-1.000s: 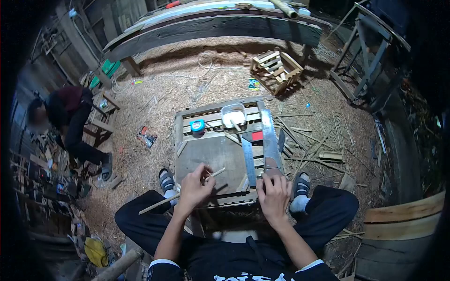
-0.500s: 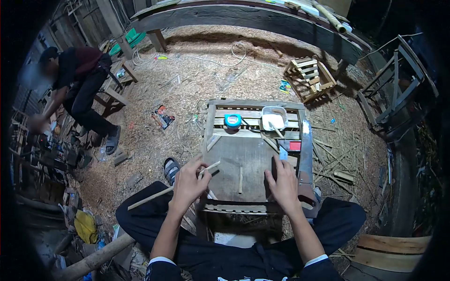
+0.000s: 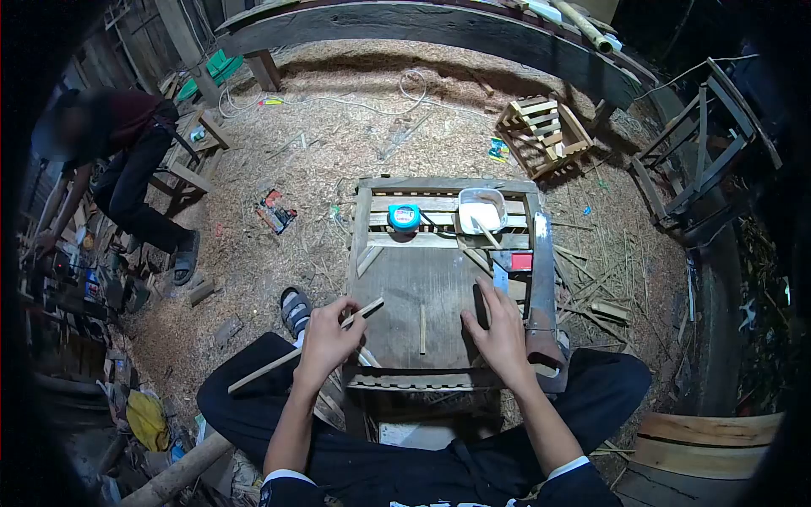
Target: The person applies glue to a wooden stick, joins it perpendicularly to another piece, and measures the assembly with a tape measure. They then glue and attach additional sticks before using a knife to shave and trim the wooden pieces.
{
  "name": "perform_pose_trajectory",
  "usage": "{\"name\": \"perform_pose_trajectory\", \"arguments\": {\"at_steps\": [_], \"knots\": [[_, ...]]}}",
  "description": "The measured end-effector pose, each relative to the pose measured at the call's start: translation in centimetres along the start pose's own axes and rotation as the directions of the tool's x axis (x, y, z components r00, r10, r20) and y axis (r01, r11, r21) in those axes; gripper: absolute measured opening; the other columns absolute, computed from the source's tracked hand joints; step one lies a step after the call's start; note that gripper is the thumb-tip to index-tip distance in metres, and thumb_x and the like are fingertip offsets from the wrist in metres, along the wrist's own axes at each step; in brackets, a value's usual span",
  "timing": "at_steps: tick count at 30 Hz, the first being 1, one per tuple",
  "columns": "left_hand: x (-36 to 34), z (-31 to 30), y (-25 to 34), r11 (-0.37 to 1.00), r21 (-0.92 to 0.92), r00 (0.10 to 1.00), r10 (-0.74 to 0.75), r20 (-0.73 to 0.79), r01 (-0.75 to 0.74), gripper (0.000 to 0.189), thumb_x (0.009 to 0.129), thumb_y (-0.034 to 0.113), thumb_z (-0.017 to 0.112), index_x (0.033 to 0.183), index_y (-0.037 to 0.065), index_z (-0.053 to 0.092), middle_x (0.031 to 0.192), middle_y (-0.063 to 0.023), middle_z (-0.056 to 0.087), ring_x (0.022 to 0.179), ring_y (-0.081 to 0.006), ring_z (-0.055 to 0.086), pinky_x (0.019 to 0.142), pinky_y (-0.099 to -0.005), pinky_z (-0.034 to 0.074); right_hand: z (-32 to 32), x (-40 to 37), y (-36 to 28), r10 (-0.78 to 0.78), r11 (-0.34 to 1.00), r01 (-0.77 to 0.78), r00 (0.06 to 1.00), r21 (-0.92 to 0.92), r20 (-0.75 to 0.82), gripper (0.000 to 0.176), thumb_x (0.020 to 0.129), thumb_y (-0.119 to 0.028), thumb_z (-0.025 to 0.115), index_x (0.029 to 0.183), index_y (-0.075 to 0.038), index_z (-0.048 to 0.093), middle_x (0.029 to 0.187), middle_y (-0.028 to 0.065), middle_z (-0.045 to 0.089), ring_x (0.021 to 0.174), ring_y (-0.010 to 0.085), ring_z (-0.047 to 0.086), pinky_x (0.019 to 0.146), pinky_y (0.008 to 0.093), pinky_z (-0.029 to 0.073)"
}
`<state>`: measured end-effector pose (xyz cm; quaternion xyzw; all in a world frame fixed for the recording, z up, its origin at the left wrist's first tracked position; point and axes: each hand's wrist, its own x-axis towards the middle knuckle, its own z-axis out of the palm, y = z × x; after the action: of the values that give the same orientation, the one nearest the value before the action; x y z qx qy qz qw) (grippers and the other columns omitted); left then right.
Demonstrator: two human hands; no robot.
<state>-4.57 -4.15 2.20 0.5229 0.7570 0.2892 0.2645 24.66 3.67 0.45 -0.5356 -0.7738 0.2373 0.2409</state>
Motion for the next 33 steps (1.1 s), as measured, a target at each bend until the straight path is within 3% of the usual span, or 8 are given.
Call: {"name": "perform_pose_trajectory", "arguments": {"at_steps": [2, 7, 19, 21, 22, 28, 31, 33], "knots": [[0.0, 0.0, 0.0, 0.999, -0.037, 1.000, 0.030, -0.009, -0.031, 0.022, 0.088, 0.018, 0.071, 0.101, 0.000, 0.074, 0.073, -0.0220, 0.069, 0.066, -0.0342, 0.071, 0.063, -0.0437, 0.052, 0.0, 0.0, 0.1, 0.005, 1.000, -0.005, 1.000, -0.009, -0.006, 0.061, 0.092, -0.026, 0.077, 0.145, -0.003, 0.058, 0.130, 0.0287, 0.063, 0.121, 0.0462, 0.059, 0.106, 0.0498, 0.046], [0.2, 0.4, -0.6, 0.992, -0.095, 0.995, 0.083, -0.060, -0.088, 0.020, 0.090, 0.015, 0.071, 0.101, -0.001, 0.074, 0.068, -0.0171, 0.066, 0.057, -0.0202, 0.064, 0.056, -0.0373, 0.047, 0.0, 0.2, -0.2, 0.044, 0.998, -0.044, 0.999, -0.035, 0.001, 0.054, 0.089, -0.028, 0.080, 0.136, -0.003, 0.068, 0.126, 0.0306, 0.064, 0.116, 0.0455, 0.061, 0.103, 0.0495, 0.048], [2.4, -2.9, -1.5, 0.982, -0.161, 0.979, 0.063, -0.195, -0.095, 0.021, 0.090, 0.014, 0.069, 0.105, -0.001, 0.073, 0.073, -0.0125, 0.070, 0.056, -0.0143, 0.057, 0.054, -0.0343, 0.044, 1.0, 4.1, -3.0, -0.042, 0.999, 0.042, 0.998, -0.001, -0.045, 0.050, 0.090, -0.027, 0.079, 0.134, -0.003, 0.071, 0.126, 0.0336, 0.064, 0.115, 0.0452, 0.060, 0.102, 0.0482, 0.048], [3.5, -3.8, -2.0, 0.985, -0.132, 0.970, 0.083, -0.229, -0.116, 0.022, 0.090, 0.014, 0.070, 0.106, -0.001, 0.073, 0.075, -0.0124, 0.071, 0.058, -0.0131, 0.057, 0.056, -0.0347, 0.044, 1.4, 5.8, -4.0, -0.172, 0.984, 0.165, 0.977, -0.062, -0.128, 0.047, 0.090, -0.021, 0.077, 0.131, 0.001, 0.071, 0.117, 0.0273, 0.064, 0.105, 0.0427, 0.059, 0.096, 0.0487, 0.048], [4.1, -4.2, -2.2, 0.989, -0.132, 0.975, 0.032, -0.221, -0.063, 0.023, 0.089, 0.015, 0.071, 0.107, -0.001, 0.073, 0.079, -0.0141, 0.072, 0.063, -0.0157, 0.062, 0.060, -0.0357, 0.048, 1.3, 6.7, -4.8, -0.110, 0.994, 0.108, 0.992, -0.024, -0.070, 0.047, 0.090, -0.021, 0.076, 0.131, 0.000, 0.071, 0.123, 0.0277, 0.064, 0.108, 0.0431, 0.059, 0.098, 0.0491, 0.048], [9.0, -4.9, -3.9, 0.975, -0.204, 0.966, 0.032, -0.257, -0.086, 0.024, 0.090, 0.016, 0.071, 0.106, -0.002, 0.074, 0.092, -0.0164, 0.077, 0.085, -0.0232, 0.074, 0.082, -0.0359, 0.056, 3.1, 12.2, -6.1, -0.141, 0.988, 0.133, 0.984, -0.083, -0.106, 0.050, 0.090, -0.024, 0.076, 0.133, 0.000, 0.070, 0.128, 0.0305, 0.062, 0.113, 0.0466, 0.059, 0.100, 0.0516, 0.049], [11.6, -4.8, -4.2, 0.964, -0.259, 0.972, -0.005, -0.235, -0.058, 0.025, 0.090, 0.015, 0.071, 0.108, -0.002, 0.074, 0.096, -0.0178, 0.078, 0.090, -0.0240, 0.076, 0.084, -0.0356, 0.056, 4.0, 14.4, -6.1, -0.121, 0.991, 0.111, 0.983, -0.081, -0.140, 0.051, 0.088, -0.025, 0.079, 0.130, 0.001, 0.071, 0.121, 0.0269, 0.065, 0.113, 0.0435, 0.059, 0.100, 0.0492, 0.049], [13.0, -4.4, -4.4, 0.970, -0.245, 0.977, -0.049, -0.208, -0.003, 0.025, 0.090, 0.014, 0.071, 0.108, -0.002, 0.074, 0.098, -0.0187, 0.078, 0.093, -0.0242, 0.076, 0.085, -0.0359, 0.057, 4.2, 15.5, -5.8, -0.060, 0.997, 0.055, 0.995, -0.061, -0.085, 0.051, 0.088, -0.026, 0.079, 0.131, 0.001, 0.071, 0.126, 0.0286, 0.064, 0.114, 0.0438, 0.059, 0.102, 0.0497, 0.049]]}}
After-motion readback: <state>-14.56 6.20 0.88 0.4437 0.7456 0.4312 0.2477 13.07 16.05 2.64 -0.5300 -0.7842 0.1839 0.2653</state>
